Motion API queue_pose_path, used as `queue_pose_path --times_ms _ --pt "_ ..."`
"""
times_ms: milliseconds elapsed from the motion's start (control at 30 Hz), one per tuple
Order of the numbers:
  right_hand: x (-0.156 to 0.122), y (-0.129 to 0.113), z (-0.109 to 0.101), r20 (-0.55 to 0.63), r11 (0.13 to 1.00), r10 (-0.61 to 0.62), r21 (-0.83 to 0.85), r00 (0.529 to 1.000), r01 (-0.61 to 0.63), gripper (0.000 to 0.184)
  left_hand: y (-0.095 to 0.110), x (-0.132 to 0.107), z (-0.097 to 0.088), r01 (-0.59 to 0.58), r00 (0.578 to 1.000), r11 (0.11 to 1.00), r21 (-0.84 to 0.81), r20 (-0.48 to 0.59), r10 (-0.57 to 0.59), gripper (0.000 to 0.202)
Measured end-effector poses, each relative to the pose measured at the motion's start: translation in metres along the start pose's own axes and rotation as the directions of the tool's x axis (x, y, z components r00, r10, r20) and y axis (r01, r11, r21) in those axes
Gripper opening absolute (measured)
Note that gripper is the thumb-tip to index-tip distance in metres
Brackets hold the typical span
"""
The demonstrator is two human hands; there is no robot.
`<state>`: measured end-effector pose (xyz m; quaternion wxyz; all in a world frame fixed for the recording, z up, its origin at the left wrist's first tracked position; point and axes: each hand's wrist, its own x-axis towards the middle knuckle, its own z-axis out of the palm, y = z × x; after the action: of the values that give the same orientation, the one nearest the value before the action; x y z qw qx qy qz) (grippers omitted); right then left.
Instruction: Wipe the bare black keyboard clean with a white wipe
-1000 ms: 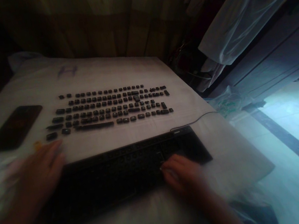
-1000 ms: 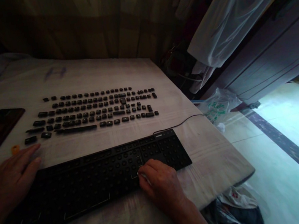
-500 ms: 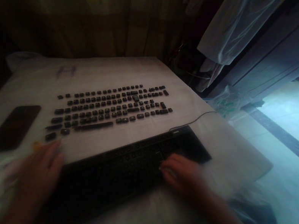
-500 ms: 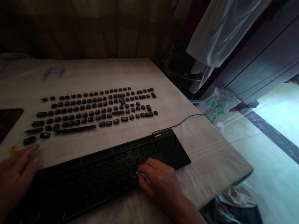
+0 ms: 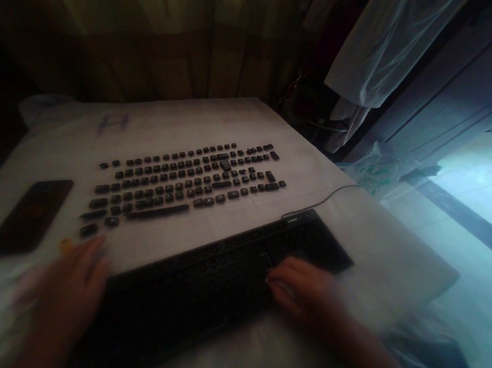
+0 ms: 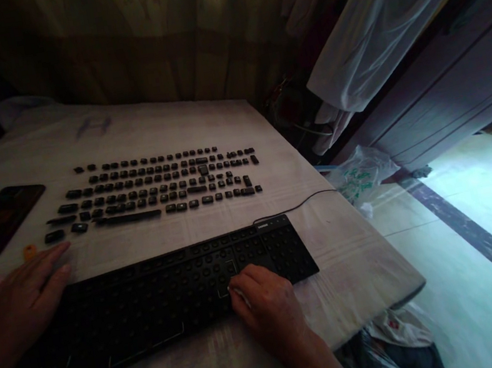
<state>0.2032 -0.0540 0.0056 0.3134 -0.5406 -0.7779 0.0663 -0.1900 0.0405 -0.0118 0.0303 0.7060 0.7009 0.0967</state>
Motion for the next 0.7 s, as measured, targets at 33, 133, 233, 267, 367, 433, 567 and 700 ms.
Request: queue_pose_path --times_ms 33,133,233,267,367,433,567,700 --pt "0.000 0.000 0.001 0.003 1.000 -0.001 -0.007 1.000 0.001 0.021 -0.001 0.000 0.001 -0.005 1.000 1.000 0.000 -0.006 0.005 0.078" --pt "-0.001 0.000 0.003 0.010 1.000 0.003 -0.013 1.000 -0.003 0.023 -0.002 0.001 0.001 -0.002 1.000 1.000 0.003 -0.014 0.002 0.077" --pt "-0.002 0.001 0.003 -0.032 1.000 0.017 0.020 0.999 -0.016 0.023 -0.001 0.000 0.001 0.004 1.000 1.000 0.002 -0.013 -0.004 0.077" --pt "-0.002 0.000 0.002 -0.043 0.999 0.015 0.034 0.999 -0.014 0.023 0.000 0.000 0.001 0.004 1.000 1.000 0.001 -0.013 -0.004 0.078" --pt "0.001 -0.005 -0.003 -0.062 0.997 -0.002 0.075 0.998 0.007 0.021 0.001 -0.001 0.001 0.003 1.000 1.000 0.001 -0.012 -0.003 0.078" --pt "0.005 -0.011 -0.006 -0.053 0.994 -0.030 0.101 0.998 0.035 0.019 0.000 0.000 0.002 -0.004 1.000 1.000 0.001 -0.015 0.004 0.075" --pt "0.011 -0.019 -0.003 -0.013 0.988 -0.083 0.128 0.996 0.084 0.019 -0.003 0.001 0.004 -0.017 0.999 1.000 0.003 -0.032 0.018 0.070" --pt "0.011 -0.020 0.004 0.009 0.987 -0.078 0.144 0.997 0.075 0.020 -0.003 0.001 0.005 -0.024 0.999 1.000 0.005 -0.032 0.024 0.069"
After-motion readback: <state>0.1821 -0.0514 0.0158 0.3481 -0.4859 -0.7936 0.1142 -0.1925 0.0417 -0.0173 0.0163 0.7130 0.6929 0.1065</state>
